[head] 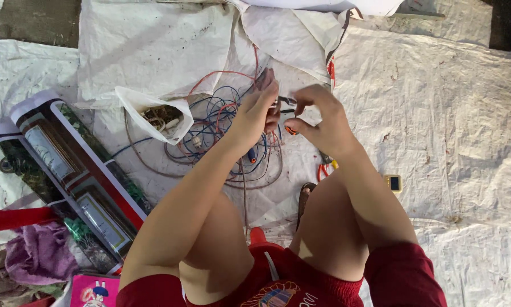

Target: Repairing electronic components by unscrewing parts and cutting wires

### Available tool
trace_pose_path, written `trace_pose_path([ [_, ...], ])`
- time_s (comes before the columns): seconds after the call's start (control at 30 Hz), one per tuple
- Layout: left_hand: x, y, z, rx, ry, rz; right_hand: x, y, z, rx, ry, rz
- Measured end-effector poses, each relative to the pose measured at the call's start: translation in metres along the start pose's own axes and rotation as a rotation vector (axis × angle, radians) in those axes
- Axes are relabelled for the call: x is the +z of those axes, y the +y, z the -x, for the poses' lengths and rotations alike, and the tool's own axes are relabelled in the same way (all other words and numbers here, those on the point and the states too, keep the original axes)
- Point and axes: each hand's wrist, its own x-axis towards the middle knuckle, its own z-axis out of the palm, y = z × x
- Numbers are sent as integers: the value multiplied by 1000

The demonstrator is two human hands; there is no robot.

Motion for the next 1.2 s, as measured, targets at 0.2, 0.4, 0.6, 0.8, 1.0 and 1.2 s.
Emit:
trace_pose_path([
  [0.2, 3, -2, 5, -72, -35, 38, 3, -8, 6, 155, 41, 76],
  [0.4, 12, 26, 13, 186, -52, -550, 5, -17, -5, 1071, 177, -956],
  [0.6, 10, 5, 9, -111, 46, -109, -1, 8, 5, 225, -57, -312],
  [0.8, -2, -2, 7, -128, -119, 193, 2, -7, 2, -21, 81, 141],
  [1.0, 6, 42, 22, 206, -119, -719, 2, 5, 4, 824, -172, -851],
  [1.2, 9, 42, 24, 234, -149, -562, 9, 16, 5, 1066, -262, -1234],
])
